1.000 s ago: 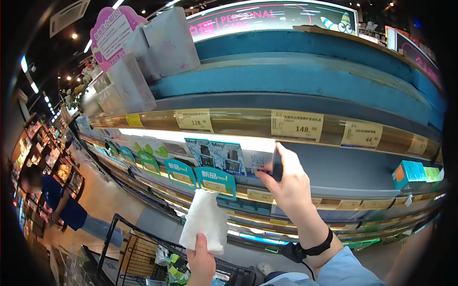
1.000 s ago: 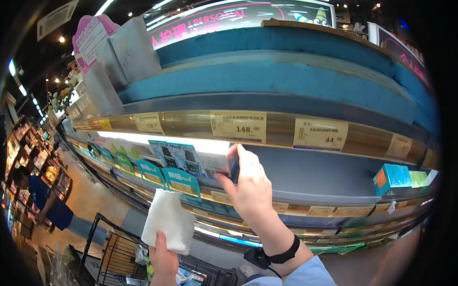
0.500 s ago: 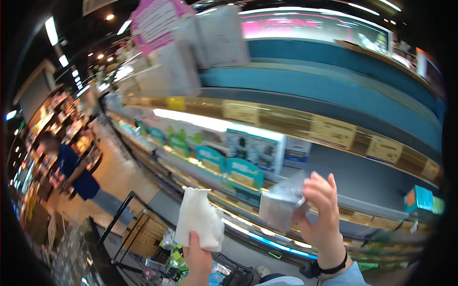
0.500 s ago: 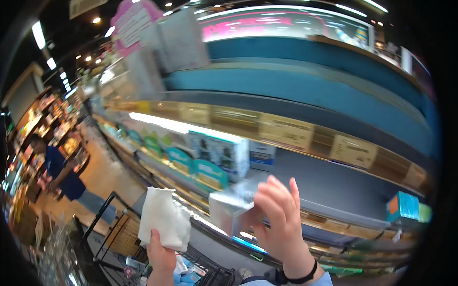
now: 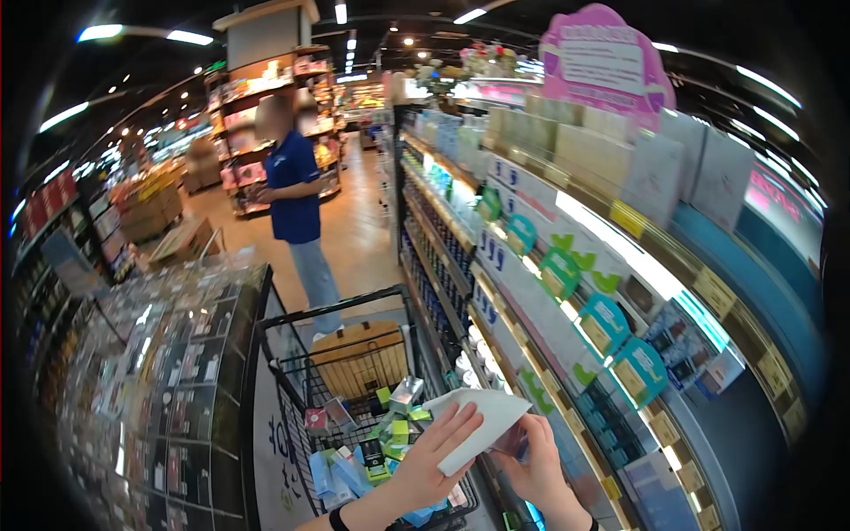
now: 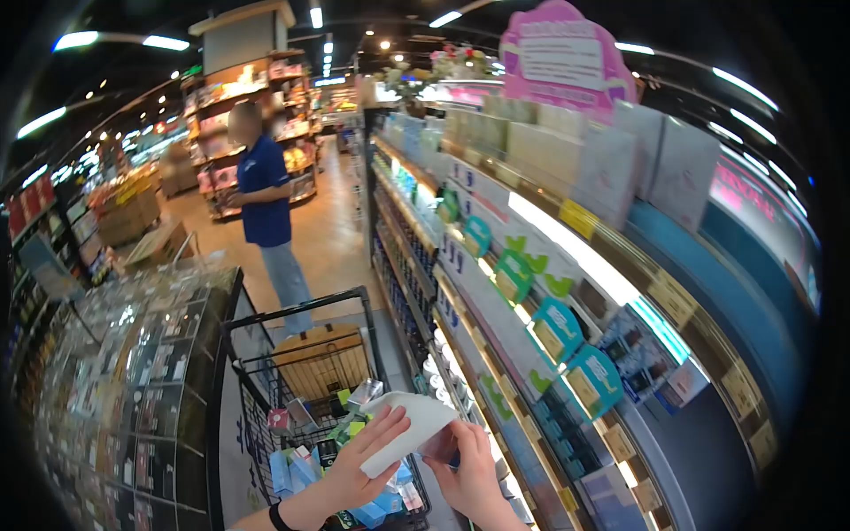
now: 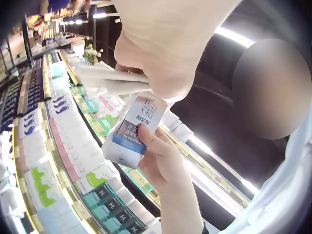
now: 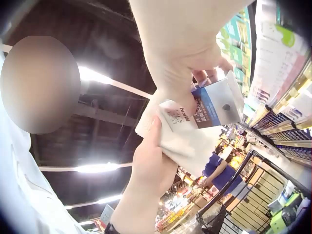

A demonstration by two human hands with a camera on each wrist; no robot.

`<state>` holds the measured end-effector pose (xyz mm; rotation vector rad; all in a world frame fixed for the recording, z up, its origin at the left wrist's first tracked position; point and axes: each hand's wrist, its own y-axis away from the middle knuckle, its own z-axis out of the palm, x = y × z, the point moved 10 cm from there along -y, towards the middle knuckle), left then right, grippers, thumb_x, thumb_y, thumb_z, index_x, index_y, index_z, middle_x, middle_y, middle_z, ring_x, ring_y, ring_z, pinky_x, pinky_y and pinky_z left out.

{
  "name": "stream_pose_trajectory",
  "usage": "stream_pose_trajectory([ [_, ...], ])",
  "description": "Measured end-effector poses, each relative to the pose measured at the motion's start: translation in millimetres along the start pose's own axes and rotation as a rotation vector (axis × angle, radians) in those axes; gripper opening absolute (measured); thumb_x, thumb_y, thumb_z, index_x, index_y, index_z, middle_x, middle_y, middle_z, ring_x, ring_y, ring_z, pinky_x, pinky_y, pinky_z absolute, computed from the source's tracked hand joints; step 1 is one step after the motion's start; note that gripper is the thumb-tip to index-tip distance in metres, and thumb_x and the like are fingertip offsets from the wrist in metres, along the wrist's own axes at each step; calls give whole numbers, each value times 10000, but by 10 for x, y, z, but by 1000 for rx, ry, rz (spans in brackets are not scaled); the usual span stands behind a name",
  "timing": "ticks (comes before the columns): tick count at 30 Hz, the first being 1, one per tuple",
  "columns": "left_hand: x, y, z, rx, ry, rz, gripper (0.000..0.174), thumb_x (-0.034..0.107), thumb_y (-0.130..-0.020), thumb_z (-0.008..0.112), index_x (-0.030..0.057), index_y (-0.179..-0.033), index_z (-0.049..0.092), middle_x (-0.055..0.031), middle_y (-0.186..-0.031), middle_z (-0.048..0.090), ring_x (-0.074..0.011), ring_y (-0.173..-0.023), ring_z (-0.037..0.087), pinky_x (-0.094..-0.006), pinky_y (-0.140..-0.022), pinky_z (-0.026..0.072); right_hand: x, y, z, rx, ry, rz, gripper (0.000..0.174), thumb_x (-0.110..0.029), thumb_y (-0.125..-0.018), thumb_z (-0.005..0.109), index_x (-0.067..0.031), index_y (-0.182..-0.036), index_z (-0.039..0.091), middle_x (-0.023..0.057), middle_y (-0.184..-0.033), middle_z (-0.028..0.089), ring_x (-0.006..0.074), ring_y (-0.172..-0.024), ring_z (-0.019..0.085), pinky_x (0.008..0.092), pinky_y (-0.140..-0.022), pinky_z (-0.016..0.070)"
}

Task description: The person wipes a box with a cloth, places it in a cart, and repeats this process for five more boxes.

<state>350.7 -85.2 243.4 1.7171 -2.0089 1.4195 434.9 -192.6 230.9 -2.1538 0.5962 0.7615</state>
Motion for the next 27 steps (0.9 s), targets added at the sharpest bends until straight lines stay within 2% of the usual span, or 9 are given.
stream_pose_trajectory([
  [5, -421, 519, -357, 102, 27, -116, 484, 73, -843, 544, 79, -1312, 424, -161, -1375, 370, -365, -1271, 339, -416, -1008, 340, -133, -240, 478, -64, 34, -26, 571, -32, -655, 735, 11, -1139, 435, 151, -993, 508, 265, -861, 535, 342, -746, 445],
  [7, -766, 757, -351, 82, 62, -296, 434, 100, -887, 499, 54, -1311, 413, -160, -1357, 396, -316, -1249, 388, -352, -998, 341, 66, -278, 651, -1, -260, 156, 567, -83, -681, 735, 0, -1142, 415, 115, -970, 513, 206, -835, 530, 314, -729, 441],
  [8, -1105, 1043, -264, 158, 418, -669, 410, 136, -927, 450, 29, -1318, 390, -160, -1335, 424, -254, -1212, 431, -294, -981, 331, 66, -317, 751, -31, -299, 175, 572, -143, -693, 745, 6, -1125, 401, 89, -903, 527, 157, -785, 529, 281, -688, 443],
  [11, -1414, 1301, -403, 409, 641, -798, 443, 170, -937, 438, 21, -1345, 346, -157, -1326, 434, -223, -1182, 445, -270, -973, 320, 199, -273, 1227, -182, -321, 314, 594, -175, -688, 756, 18, -1116, 392, 84, -845, 540, 145, -733, 540, 261, -654, 448],
  [16, -1226, 1097, -591, 594, 227, -443, 424, 281, -952, 412, 39, -1299, 392, -119, -1211, 536, -206, -1113, 506, -341, -999, 341, 204, -23, 2059, -371, -578, 382, 459, -149, -783, 671, -17, -1099, 366, 134, -937, 590, 182, -846, 608, 330, -681, 507],
  [17, -1298, 1177, -485, 516, 302, -616, 552, 195, -897, 500, 25, -1376, 284, -206, -1242, 494, -313, -1121, 505, -323, -919, 412, 321, 34, 2178, -366, -749, 481, 502, -116, -816, 599, -52, -1205, 288, 127, -1053, 528, 195, -914, 565, 317, -708, 497],
  [23, -1645, 1163, -486, 532, 633, -599, 516, 183, -918, 456, 41, -1384, 284, -149, -1366, 379, -225, -1115, 494, -322, -876, 430, 249, 77, 2224, -397, -849, 552, 454, -185, -900, 434, -71, -1308, 273, 117, -1187, 442, 205, -1052, 468, 321, -872, 417],
  [25, -1530, 1155, -281, 312, 984, -827, 500, 138, -911, 447, 39, -1379, 299, -146, -1436, 265, -175, -1166, 426, -302, -934, 388, 94, 75, 2118, -356, -820, 513, 504, -235, -920, 439, -46, -1343, 240, 132, -1281, 375, 226, -1148, 398, 337, -950, 362],
  [27, -1413, 1152, -303, 277, 876, -811, 497, 131, -908, 445, 40, -1376, 306, -148, -1444, 246, -186, -1206, 386, -305, -969, 349, 268, 70, 2205, -325, -871, 552, 547, -281, -932, 432, -41, -1369, 207, 130, -1325, 340, 226, -1182, 372, 337, -966, 349],
])
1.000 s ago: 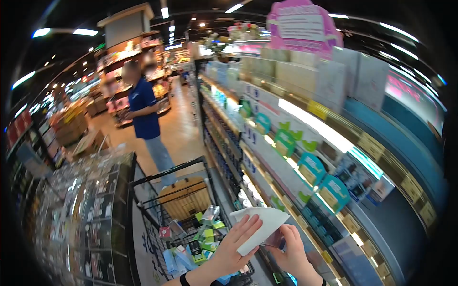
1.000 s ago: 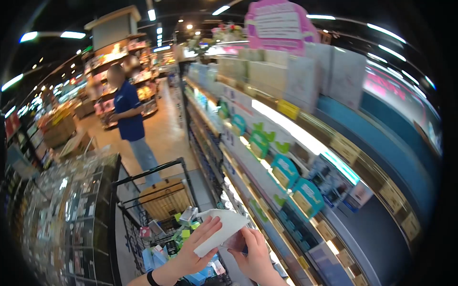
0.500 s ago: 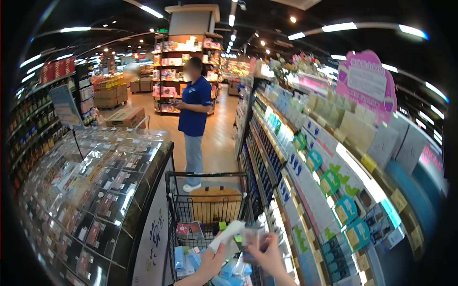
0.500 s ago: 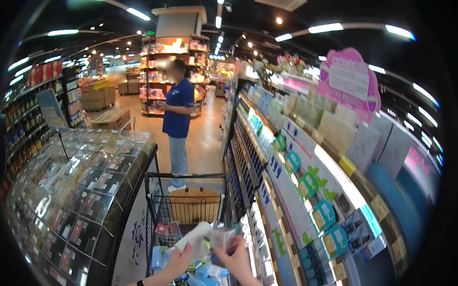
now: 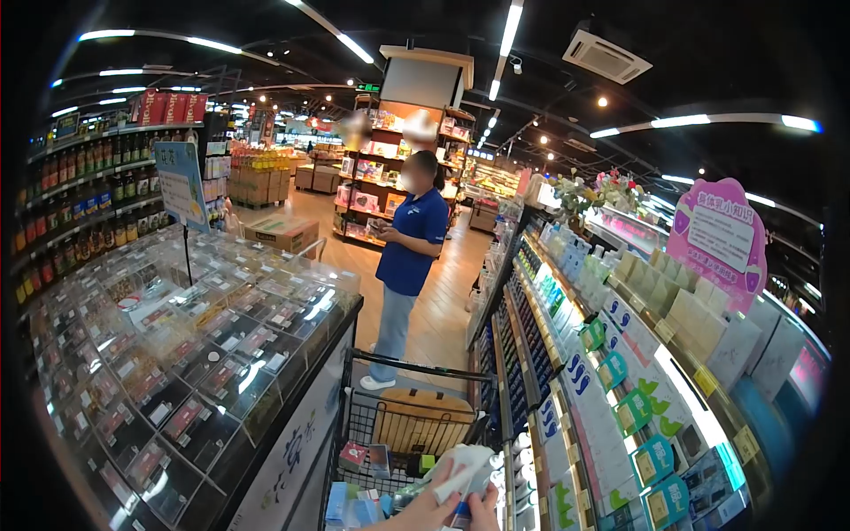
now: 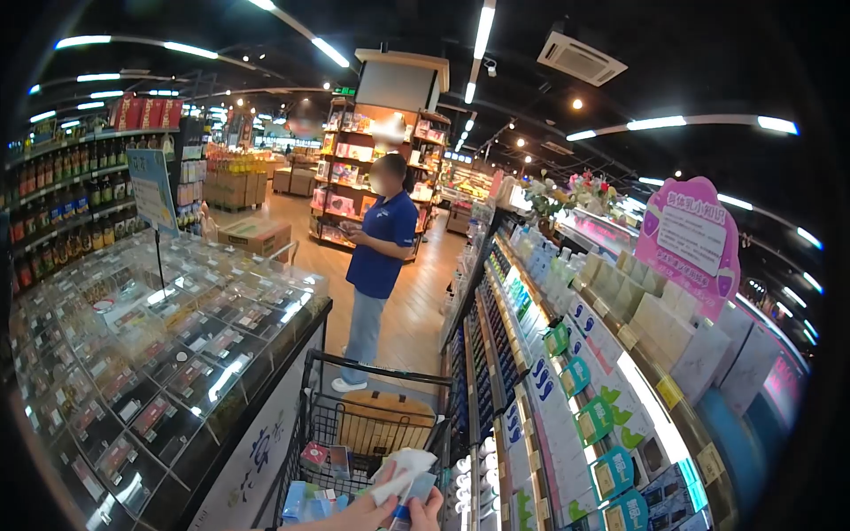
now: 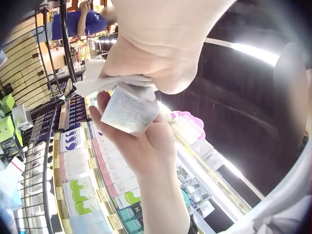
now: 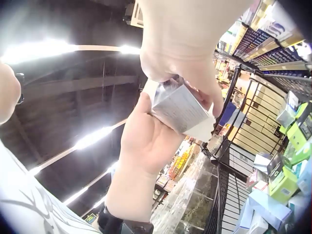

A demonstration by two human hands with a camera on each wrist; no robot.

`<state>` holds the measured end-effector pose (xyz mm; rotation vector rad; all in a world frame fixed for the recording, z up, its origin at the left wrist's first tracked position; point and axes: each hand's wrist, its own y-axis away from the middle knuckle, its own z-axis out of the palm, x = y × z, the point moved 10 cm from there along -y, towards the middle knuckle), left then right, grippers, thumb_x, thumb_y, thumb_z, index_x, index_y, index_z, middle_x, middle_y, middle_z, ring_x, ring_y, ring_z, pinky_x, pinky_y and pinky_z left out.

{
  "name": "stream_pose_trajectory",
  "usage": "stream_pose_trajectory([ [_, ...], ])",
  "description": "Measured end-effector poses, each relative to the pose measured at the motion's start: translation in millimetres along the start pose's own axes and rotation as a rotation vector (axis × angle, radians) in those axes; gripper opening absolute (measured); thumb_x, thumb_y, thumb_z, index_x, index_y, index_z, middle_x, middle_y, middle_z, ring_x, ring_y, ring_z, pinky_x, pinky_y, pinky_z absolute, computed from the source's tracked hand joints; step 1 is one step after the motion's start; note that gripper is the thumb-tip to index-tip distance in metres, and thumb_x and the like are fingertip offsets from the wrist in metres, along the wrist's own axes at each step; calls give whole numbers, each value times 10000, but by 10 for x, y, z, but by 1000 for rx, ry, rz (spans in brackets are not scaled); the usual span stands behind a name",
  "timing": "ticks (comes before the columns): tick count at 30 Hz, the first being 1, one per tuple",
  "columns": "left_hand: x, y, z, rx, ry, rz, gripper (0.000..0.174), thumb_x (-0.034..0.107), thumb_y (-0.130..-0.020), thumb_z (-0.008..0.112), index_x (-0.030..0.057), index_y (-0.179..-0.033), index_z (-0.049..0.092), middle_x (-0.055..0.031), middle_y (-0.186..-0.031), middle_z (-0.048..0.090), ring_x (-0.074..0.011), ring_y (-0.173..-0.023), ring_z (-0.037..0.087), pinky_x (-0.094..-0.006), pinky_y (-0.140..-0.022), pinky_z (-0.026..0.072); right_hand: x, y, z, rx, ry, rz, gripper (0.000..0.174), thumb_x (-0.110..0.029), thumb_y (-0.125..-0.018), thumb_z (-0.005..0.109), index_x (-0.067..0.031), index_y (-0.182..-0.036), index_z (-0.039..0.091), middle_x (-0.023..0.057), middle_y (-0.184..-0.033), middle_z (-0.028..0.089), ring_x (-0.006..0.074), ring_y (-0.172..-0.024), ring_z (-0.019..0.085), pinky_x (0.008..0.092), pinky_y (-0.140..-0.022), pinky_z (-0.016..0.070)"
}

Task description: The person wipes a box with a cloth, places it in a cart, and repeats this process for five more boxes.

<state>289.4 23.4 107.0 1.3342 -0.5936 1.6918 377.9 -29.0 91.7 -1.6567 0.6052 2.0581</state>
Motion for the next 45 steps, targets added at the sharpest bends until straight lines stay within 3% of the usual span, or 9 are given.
stream_pose_trajectory([
  [2, 10, 35, 83, -8, -203, 43, 491, 117, -902, 443, 42, -1372, 320, -152, -1460, 206, -210, -1286, 307, -312, -1039, 272, 114, -14, -101, 53, -122, 99, 595, -351, -947, 415, -38, -1396, 181, 134, -1341, 352, 218, -1198, 380, 343, -975, 351],
  [3, 282, 113, 158, 17, -405, 437, 507, 104, -890, 445, 47, -1376, 312, -156, -1469, 183, -247, -1359, 167, -336, -1089, 159, 87, -47, -126, 56, -234, 77, 586, -312, -940, 440, -39, -1393, 188, 134, -1324, 376, 214, -1184, 398, 343, -969, 357],
  [12, 86, 223, 352, -259, -447, 414, 467, 190, -897, 456, 75, -1345, 387, -155, -1471, 185, -302, -1371, 118, -392, -1099, 107, 147, -221, -433, 29, -411, 104, 417, -199, -884, 531, -48, -1215, 328, 139, -1090, 529, 227, -929, 561, 364, -771, 475],
  [15, 29, 284, 346, -314, -389, 364, 435, 195, -896, 466, 77, -1314, 432, -165, -1454, 232, -304, -1367, 140, -387, -1097, 112, 159, -251, -495, 32, -427, 113, 348, -168, -862, 560, -52, -1140, 386, 141, -997, 585, 235, -826, 623, 372, -688, 523],
  [19, -163, 221, 123, -207, -167, 197, 386, 243, -926, 450, 27, -1244, 486, -131, -1265, 505, -269, -1147, 501, -354, -909, 430, 81, -316, -677, 197, -501, 38, 314, -202, -912, 443, -91, -1199, 383, 119, -1014, 577, 284, -888, 608, 432, -762, 514],
  [21, -726, 212, -197, 32, -111, -378, 421, 286, -939, 437, 5, -1251, 462, -85, -1108, 600, -202, -960, 592, -305, -787, 492, -32, -286, -719, 237, -534, -132, 386, -163, -894, 455, -100, -1251, 325, 102, -1090, 542, 275, -980, 570, 426, -836, 478],
  [25, -951, 57, -127, -21, 801, -475, 466, 375, -931, 442, 25, -1238, 474, -111, -1085, 607, -218, -956, 591, -343, -837, 490, -79, -165, -396, 132, -153, -234, 583, 46, -791, 424, -75, -1327, 230, 113, -1254, 415, 231, -1149, 447, 381, -960, 387],
  [33, -1079, -104, -511, 100, 868, -499, 461, 365, -977, 255, 50, -1284, 392, -136, -1264, 482, -308, -1166, 471, -465, -998, 364, 171, -93, -46, -217, 201, -189, 674, -6, -707, 677, 12, -1260, 291, 116, -1187, 460, 186, -1068, 502, 312, -901, 412],
  [45, -772, -261, -262, 60, -13, -157, 586, 450, -947, 361, 19, -1343, 330, -76, -1239, 468, -145, -1074, 472, -290, -910, 386, 577, -138, -235, -72, -96, 128, 489, -24, -851, 488, -88, -1289, 279, 115, -1146, 497, 192, -976, 540, 342, -829, 468],
])
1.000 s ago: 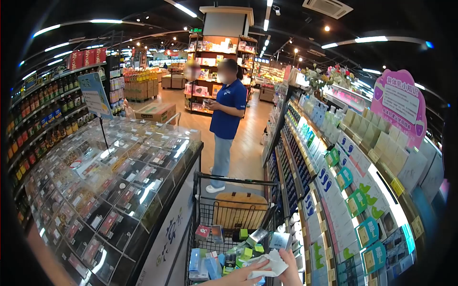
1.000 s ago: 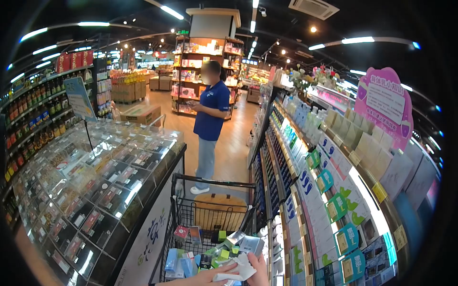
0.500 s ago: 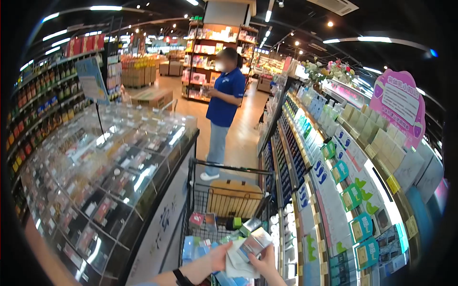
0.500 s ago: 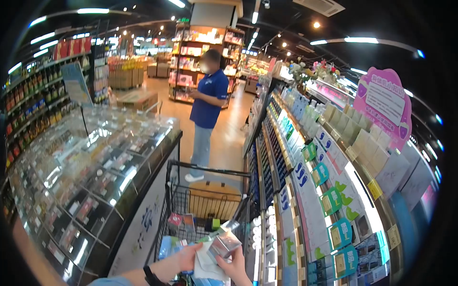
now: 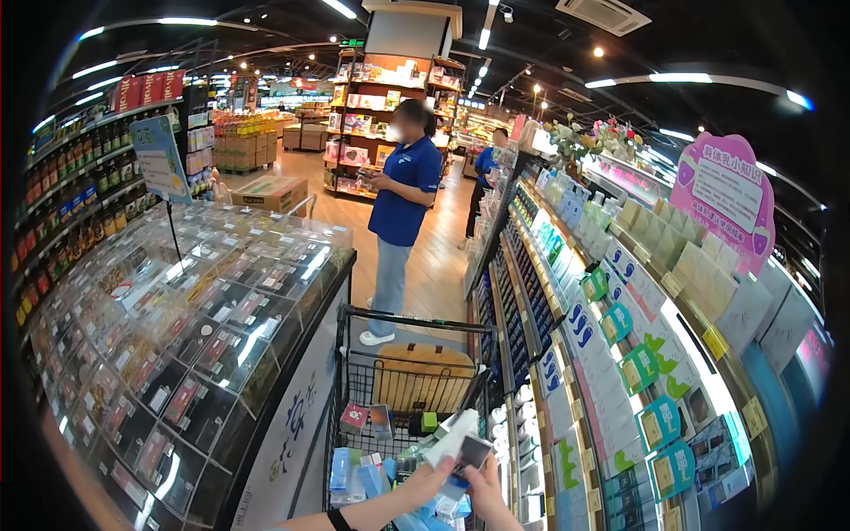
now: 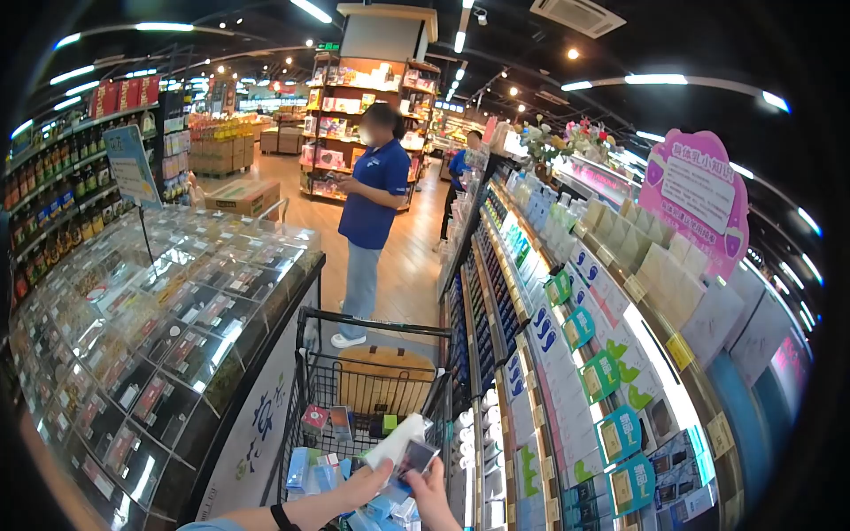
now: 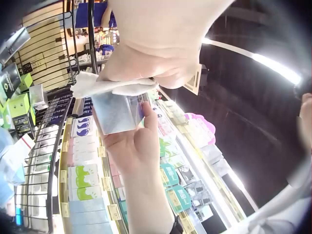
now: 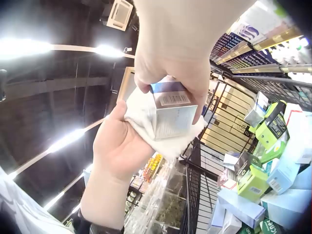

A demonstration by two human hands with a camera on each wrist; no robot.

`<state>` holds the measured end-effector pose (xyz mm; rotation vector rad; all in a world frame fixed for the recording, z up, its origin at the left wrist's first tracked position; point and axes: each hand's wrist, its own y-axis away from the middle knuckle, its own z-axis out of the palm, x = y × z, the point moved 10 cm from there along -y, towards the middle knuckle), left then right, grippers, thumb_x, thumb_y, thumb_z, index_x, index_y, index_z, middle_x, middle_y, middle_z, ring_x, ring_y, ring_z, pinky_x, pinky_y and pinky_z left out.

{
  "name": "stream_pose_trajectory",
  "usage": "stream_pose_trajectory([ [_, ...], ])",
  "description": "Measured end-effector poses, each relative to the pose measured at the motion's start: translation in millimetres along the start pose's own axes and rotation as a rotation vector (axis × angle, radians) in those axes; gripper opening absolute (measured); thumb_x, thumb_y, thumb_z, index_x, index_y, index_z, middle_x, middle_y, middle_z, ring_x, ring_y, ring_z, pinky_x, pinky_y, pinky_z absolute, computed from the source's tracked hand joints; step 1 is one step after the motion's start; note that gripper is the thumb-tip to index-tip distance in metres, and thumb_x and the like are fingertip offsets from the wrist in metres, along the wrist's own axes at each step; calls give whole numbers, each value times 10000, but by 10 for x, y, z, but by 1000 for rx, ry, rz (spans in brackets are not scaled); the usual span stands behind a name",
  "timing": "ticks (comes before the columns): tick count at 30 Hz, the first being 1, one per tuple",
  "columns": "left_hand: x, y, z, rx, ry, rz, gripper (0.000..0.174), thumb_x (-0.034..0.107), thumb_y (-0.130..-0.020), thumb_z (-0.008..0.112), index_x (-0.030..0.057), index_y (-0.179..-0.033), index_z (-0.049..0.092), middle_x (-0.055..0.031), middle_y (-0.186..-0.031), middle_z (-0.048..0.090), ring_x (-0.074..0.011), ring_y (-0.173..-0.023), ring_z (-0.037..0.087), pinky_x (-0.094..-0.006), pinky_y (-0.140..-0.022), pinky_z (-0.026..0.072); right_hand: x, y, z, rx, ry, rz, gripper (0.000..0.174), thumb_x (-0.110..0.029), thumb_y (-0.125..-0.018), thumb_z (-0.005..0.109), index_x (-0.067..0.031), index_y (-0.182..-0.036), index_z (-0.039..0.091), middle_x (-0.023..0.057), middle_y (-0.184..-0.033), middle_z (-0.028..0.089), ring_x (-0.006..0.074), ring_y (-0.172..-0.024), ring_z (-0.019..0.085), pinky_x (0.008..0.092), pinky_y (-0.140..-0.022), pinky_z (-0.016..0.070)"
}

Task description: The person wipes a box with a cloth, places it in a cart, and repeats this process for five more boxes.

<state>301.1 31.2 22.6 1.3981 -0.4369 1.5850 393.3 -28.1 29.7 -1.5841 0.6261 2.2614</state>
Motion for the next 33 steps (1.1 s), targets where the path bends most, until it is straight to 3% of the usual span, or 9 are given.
stream_pose_trajectory([
  [5, 35, 171, 178, -100, -222, 19, 549, 434, -951, 366, 19, -1310, 391, -69, -1209, 494, -130, -1084, 452, -287, -920, 357, -245, -67, -284, 121, -337, -90, 448, -86, -896, 454, -86, -1289, 240, 116, -1136, 492, 223, -941, 576, 387, -747, 543],
  [7, 78, 192, 168, -64, -152, 98, 445, 323, -939, 456, -5, -1240, 450, -64, -1066, 554, -137, -996, 501, -270, -860, 399, -227, -89, -336, 122, -366, -92, 445, -96, -906, 450, -82, -1286, 219, 125, -1136, 483, 240, -959, 571, 406, -733, 544],
  [10, -41, 100, 131, -54, -72, 156, 394, 232, -917, 508, 5, -1235, 452, -56, -1085, 558, -114, -972, 517, -260, -827, 421, -197, -40, -214, 83, -364, -66, 446, -148, -926, 465, -117, -1275, 189, 128, -1131, 475, 245, -975, 562, 409, -729, 540],
  [11, -42, 131, 144, -57, -75, 140, 394, 232, -917, 508, 5, -1235, 452, -56, -1085, 558, -114, -972, 517, -260, -827, 421, -169, 2, -138, 84, -320, -5, 379, -111, -932, 397, -148, -1267, 221, 128, -1210, 449, 277, -1076, 516, 499, -838, 476],
  [13, 13, 145, 72, 25, 292, 146, 366, 146, -885, 543, 18, -1218, 462, -38, -1061, 565, -98, -933, 532, -252, -795, 439, -127, 61, -77, 134, -287, 11, 396, -128, -934, 431, -158, -1252, 196, 128, -1173, 459, 265, -1032, 531, 488, -803, 490],
  [18, -113, 116, -131, 86, 576, -13, 313, 88, -859, 551, 34, -1160, 483, -45, -1005, 573, -169, -927, 569, -319, -828, 465, -263, 154, -8, 63, -193, -51, 402, -206, -911, 464, -164, -1220, 211, 109, -1131, 464, 227, -976, 521, 436, -743, 475],
  [24, -114, 261, -171, 69, 548, -237, 293, 94, -874, 505, 30, -1159, 480, -75, -1024, 579, -202, -949, 582, -357, -866, 472, -593, 251, -79, -87, -95, -179, 672, -102, -820, 601, -51, -1345, 185, 113, -1196, 481, 196, -1113, 463, 334, -932, 373],
  [29, -338, 262, 151, -303, 756, -347, 343, 142, -908, 441, -34, -1203, 443, -128, -1130, 567, -229, -1009, 585, -376, -879, 478, -534, 364, -129, -87, -46, -51, 594, -88, -771, 653, -26, -1248, 305, 106, -1201, 482, 202, -1120, 468, 350, -960, 359],
  [33, -412, 366, 320, -293, 717, -467, 361, 159, -912, 456, -19, -1225, 437, -126, -1140, 565, -233, -1016, 582, -376, -875, 482, -535, 281, -296, -23, -255, -294, 602, -161, -664, 726, -52, -1130, 361, 204, -1294, 440, 242, -1103, 507, 374, -918, 432],
])
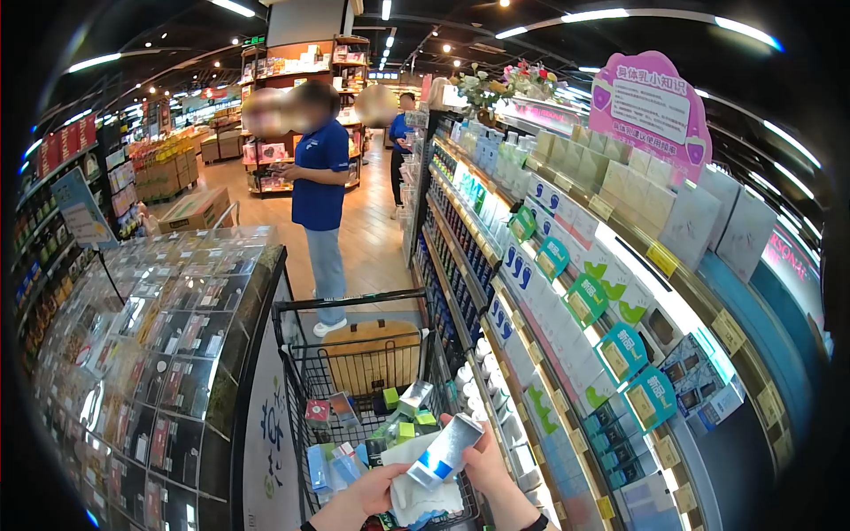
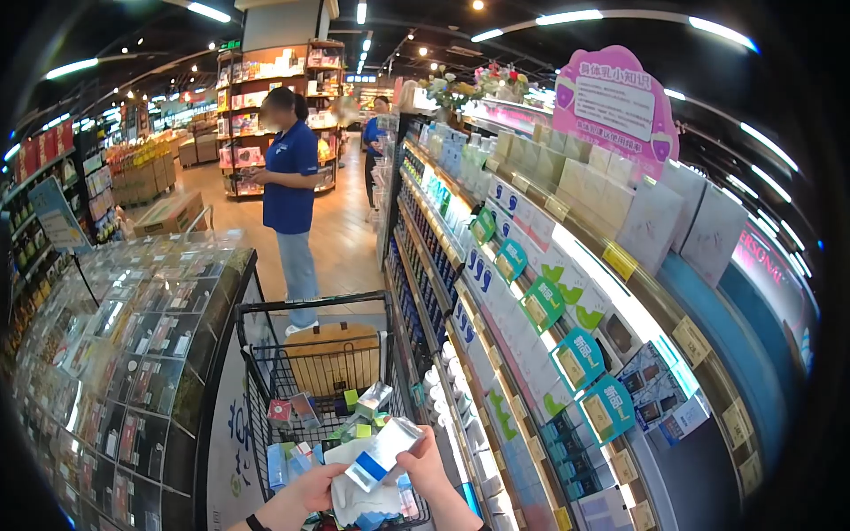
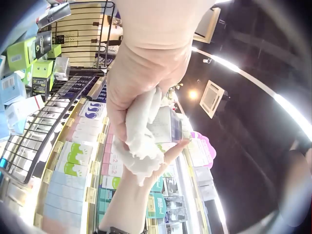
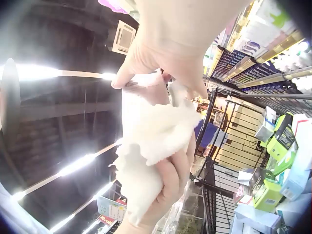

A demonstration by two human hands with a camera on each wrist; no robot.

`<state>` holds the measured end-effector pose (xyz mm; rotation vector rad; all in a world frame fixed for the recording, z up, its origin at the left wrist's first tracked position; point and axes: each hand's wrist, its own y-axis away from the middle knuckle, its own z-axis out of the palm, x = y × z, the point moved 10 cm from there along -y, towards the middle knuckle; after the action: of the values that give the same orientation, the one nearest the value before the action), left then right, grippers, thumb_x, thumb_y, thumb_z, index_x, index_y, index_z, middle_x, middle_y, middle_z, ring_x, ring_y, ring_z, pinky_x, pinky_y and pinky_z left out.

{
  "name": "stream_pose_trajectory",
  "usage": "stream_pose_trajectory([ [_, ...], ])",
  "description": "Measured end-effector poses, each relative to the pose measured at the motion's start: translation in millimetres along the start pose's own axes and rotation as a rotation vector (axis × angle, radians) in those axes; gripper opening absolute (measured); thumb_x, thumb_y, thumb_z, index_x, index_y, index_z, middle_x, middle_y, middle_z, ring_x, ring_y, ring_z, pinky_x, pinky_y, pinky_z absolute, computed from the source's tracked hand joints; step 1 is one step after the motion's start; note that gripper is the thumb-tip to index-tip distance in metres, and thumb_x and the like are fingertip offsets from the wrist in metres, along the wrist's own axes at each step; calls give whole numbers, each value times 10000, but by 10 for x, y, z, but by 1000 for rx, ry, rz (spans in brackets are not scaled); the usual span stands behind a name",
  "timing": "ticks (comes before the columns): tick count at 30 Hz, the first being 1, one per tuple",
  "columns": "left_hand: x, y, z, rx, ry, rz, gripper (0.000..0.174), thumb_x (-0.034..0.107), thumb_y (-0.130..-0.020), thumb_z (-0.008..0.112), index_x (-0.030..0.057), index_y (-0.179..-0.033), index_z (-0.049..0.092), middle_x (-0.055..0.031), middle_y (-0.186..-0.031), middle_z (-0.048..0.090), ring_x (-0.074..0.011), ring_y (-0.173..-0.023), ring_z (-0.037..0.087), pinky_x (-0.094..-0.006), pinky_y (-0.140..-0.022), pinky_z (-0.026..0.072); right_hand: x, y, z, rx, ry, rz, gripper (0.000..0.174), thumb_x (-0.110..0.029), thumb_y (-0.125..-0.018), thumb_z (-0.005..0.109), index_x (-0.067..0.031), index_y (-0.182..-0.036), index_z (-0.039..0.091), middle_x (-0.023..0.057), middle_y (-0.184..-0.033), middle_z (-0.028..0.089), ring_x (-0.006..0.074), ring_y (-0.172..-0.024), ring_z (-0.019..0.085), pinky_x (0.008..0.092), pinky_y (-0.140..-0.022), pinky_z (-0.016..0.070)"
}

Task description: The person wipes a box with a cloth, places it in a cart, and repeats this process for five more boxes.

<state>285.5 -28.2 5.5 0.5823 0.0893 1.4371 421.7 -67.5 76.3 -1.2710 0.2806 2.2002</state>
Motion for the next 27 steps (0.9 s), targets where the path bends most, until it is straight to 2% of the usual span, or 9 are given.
stream_pose_trajectory([
  [4, 12, 100, -20, 215, -156, 3, 375, 167, -904, 489, 15, -1243, 435, -115, -1150, 563, -237, -1021, 580, -388, -871, 483, -218, 30, -69, 99, -67, -25, 622, -142, -726, 679, -67, -1220, 308, 187, -1209, 492, 241, -1024, 550, 406, -861, 479],
  [8, 474, 221, 214, 292, -311, 428, 417, 158, -908, 471, 17, -1291, 384, -108, -1203, 527, -262, -1109, 524, -382, -949, 417, -186, 143, -200, 321, 268, 107, 630, -122, -814, 639, -141, -1289, 224, 89, -966, 506, 168, -859, 557, 319, -747, 499],
  [10, 704, 346, 661, 233, -930, 825, 523, 200, -900, 494, 10, -1353, 314, -164, -1380, 349, -295, -1268, 364, -387, -1022, 322, -15, 129, 14, 180, 408, 127, 655, -232, -842, 642, -159, -1312, 192, 50, -905, 512, 95, -641, 479, 207, -532, 391],
  [13, 569, 442, 1342, 86, -1551, 1103, 566, 206, -902, 481, 14, -1385, 257, -188, -1454, 194, -332, -1341, 210, -388, -1073, 211, 283, 155, 104, 182, 105, 236, 486, -292, -945, 463, -174, -1335, 198, 33, -945, 483, 79, -684, 454, 221, -549, 378],
  [17, 434, 439, 1352, 21, -1580, 977, 567, 216, -896, 483, 14, -1381, 269, -208, -1447, 198, -371, -1334, 205, -397, -1075, 203, -37, 33, 27, 257, -184, 98, 386, -234, -975, 380, -173, -1337, 260, 81, -1185, 481, 157, -1041, 491, 300, -882, 427],
  [20, 207, 409, 1281, -51, -1581, 903, 488, 209, -920, 439, 20, -1354, 320, -192, -1425, 271, -317, -1322, 272, -352, -1060, 240, -366, -39, -182, 360, -175, -57, 385, -257, -957, 437, -180, -1308, 300, 42, -1092, 502, 113, -881, 505, 259, -737, 448],
  [23, 325, 321, 835, 121, -1246, 734, 488, 412, -914, 457, 34, -1221, 489, -133, -1121, 595, -262, -1005, 584, -395, -887, 467, -573, -6, -279, 424, -111, -154, 373, -213, -953, 442, -187, -1296, 299, 13, -1007, 488, 66, -667, 415, 198, -530, 373],
  [25, 62, 157, 172, 366, -887, -27, 483, 318, -950, 378, 52, -1349, 325, -154, -1387, 349, -303, -1277, 351, -379, -1059, 263, -595, 53, -199, 393, -46, -188, 407, -231, -942, 465, -184, -1306, 288, 14, -1056, 483, 83, -767, 449, 235, -648, 405],
  [27, 2, 1, 125, 231, -549, 76, 492, 358, -954, 346, 64, -1347, 322, -141, -1369, 374, -293, -1255, 380, -402, -1052, 282, -547, 56, -108, 324, 181, -291, 525, -180, -914, 500, -167, -1348, 204, 23, -1121, 468, 112, -831, 482, 260, -767, 434],
])
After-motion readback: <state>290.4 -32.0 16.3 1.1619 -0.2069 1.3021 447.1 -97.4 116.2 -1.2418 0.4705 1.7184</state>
